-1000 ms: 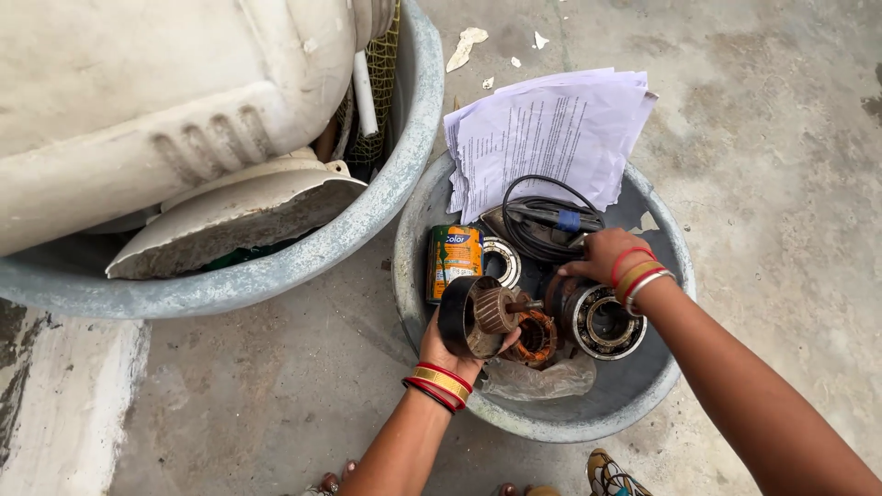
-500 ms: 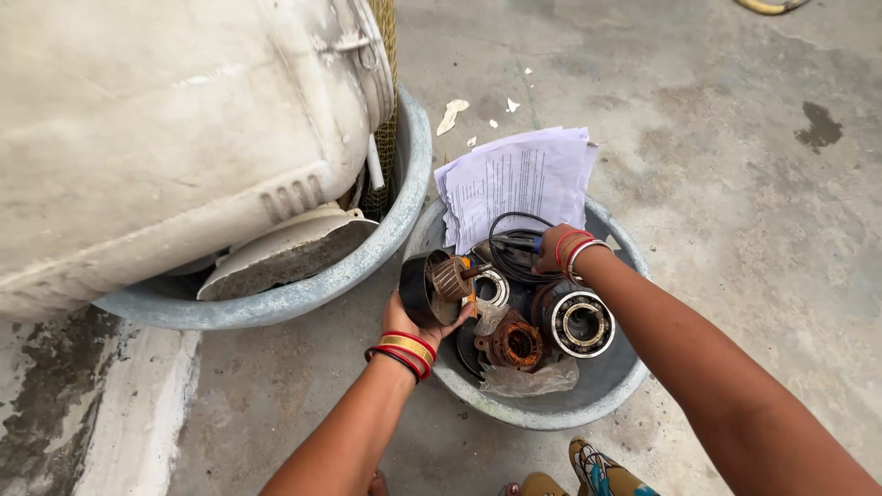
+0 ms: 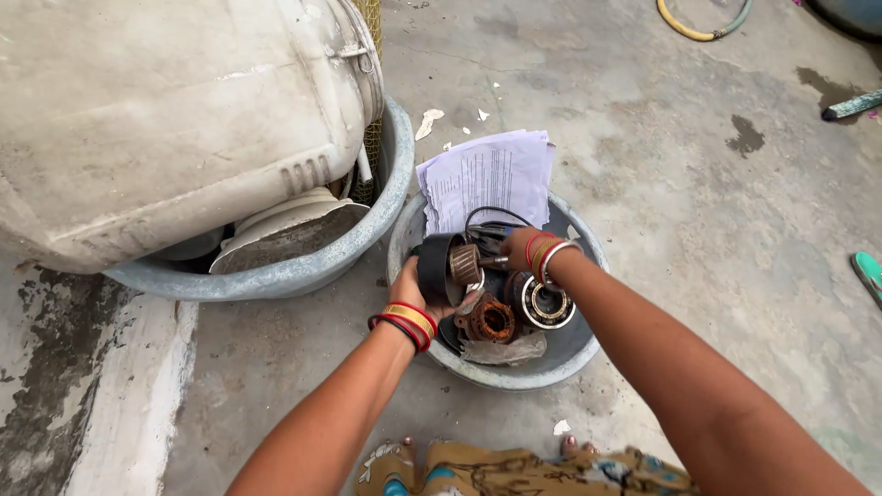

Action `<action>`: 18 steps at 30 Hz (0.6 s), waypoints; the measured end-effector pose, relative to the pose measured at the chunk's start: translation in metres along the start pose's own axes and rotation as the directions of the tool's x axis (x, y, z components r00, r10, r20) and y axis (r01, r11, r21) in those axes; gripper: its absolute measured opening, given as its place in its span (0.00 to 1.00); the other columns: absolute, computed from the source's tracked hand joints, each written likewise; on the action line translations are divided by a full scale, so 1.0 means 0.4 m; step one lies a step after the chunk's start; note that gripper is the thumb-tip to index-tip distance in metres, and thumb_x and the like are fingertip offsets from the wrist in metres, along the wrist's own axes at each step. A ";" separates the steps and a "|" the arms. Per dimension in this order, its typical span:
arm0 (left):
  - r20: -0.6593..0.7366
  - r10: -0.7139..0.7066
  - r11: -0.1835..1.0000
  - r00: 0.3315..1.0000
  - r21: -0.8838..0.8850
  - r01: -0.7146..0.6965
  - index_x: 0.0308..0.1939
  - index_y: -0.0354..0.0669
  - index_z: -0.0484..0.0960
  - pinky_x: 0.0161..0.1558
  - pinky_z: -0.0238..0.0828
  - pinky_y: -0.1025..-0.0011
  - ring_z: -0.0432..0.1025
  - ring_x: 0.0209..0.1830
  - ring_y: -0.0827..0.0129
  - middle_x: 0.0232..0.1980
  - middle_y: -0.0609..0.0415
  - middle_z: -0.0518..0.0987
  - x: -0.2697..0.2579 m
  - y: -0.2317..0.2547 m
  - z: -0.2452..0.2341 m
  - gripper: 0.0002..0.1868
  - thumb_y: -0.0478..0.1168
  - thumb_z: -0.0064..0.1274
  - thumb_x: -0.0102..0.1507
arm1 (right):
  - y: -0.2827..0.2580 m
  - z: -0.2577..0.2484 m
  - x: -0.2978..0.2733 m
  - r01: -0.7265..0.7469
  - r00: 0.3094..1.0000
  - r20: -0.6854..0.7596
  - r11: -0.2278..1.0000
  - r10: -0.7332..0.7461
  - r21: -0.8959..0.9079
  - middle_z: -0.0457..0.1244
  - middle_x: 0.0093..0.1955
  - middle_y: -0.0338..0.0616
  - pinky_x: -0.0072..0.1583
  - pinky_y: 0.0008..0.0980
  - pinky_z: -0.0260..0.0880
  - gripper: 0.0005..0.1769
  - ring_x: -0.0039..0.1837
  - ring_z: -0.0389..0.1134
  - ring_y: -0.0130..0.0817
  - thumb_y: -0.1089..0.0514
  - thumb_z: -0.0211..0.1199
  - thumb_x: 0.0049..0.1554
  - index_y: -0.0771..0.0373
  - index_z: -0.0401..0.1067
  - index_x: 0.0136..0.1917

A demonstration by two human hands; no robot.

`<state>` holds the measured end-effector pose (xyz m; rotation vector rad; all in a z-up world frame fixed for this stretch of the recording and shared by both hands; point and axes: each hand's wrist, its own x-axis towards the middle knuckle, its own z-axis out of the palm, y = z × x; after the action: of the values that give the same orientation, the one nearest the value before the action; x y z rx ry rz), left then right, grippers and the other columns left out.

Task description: Inspecting and organizing various motor components, fan rotors, and plastic containers in an outdoor setting.

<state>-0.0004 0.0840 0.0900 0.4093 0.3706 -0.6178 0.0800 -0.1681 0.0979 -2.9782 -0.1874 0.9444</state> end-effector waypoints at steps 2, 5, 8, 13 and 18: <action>0.001 0.000 0.998 1.000 -0.063 0.000 0.61 0.37 0.74 0.49 0.80 0.41 0.76 0.54 0.45 0.59 0.39 0.78 0.035 -0.032 -0.050 0.28 0.54 0.36 0.69 | 0.068 0.167 0.109 -0.011 0.998 -0.059 1.000 0.011 0.012 0.73 0.53 0.49 0.60 0.42 0.73 0.16 0.56 0.74 0.46 0.57 0.64 0.55 0.50 0.81 0.57; -0.031 -0.016 0.979 0.999 -0.204 0.009 0.62 0.39 0.75 0.50 0.79 0.41 0.76 0.55 0.46 0.59 0.41 0.78 0.076 -0.059 -0.097 0.28 0.56 0.38 0.68 | 0.113 0.306 0.237 -0.042 0.994 -0.100 0.998 0.047 0.052 0.72 0.54 0.50 0.61 0.42 0.73 0.18 0.57 0.73 0.48 0.62 0.61 0.54 0.49 0.82 0.55; -0.063 -0.023 0.955 0.998 -0.296 0.003 0.63 0.42 0.74 0.53 0.77 0.41 0.75 0.57 0.48 0.60 0.42 0.78 0.108 -0.082 -0.140 0.28 0.56 0.40 0.68 | 0.109 0.388 0.327 -0.134 0.989 -0.049 0.986 0.140 0.100 0.71 0.55 0.53 0.60 0.41 0.74 0.18 0.58 0.73 0.48 0.65 0.61 0.54 0.51 0.82 0.54; -0.053 -0.036 0.905 0.998 -0.426 0.010 0.65 0.44 0.73 0.56 0.76 0.39 0.74 0.61 0.49 0.64 0.43 0.77 0.143 -0.101 -0.209 0.28 0.55 0.44 0.67 | 0.029 0.402 0.368 -0.307 0.951 -0.021 0.951 0.308 0.032 0.70 0.58 0.56 0.58 0.44 0.76 0.12 0.60 0.72 0.50 0.62 0.63 0.58 0.61 0.81 0.55; -0.080 -0.050 0.930 0.995 -0.367 0.017 0.66 0.41 0.72 0.55 0.76 0.41 0.74 0.60 0.48 0.64 0.41 0.76 0.123 -0.106 -0.224 0.30 0.55 0.43 0.67 | -0.016 0.386 0.355 -0.357 0.933 -0.022 0.934 0.358 0.026 0.70 0.58 0.53 0.57 0.43 0.77 0.12 0.60 0.73 0.48 0.62 0.64 0.59 0.62 0.80 0.56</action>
<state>-0.0086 0.0715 -0.0198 0.0712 0.5679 -0.5503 0.1056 -0.1492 -0.1096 -3.0601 0.3786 0.9196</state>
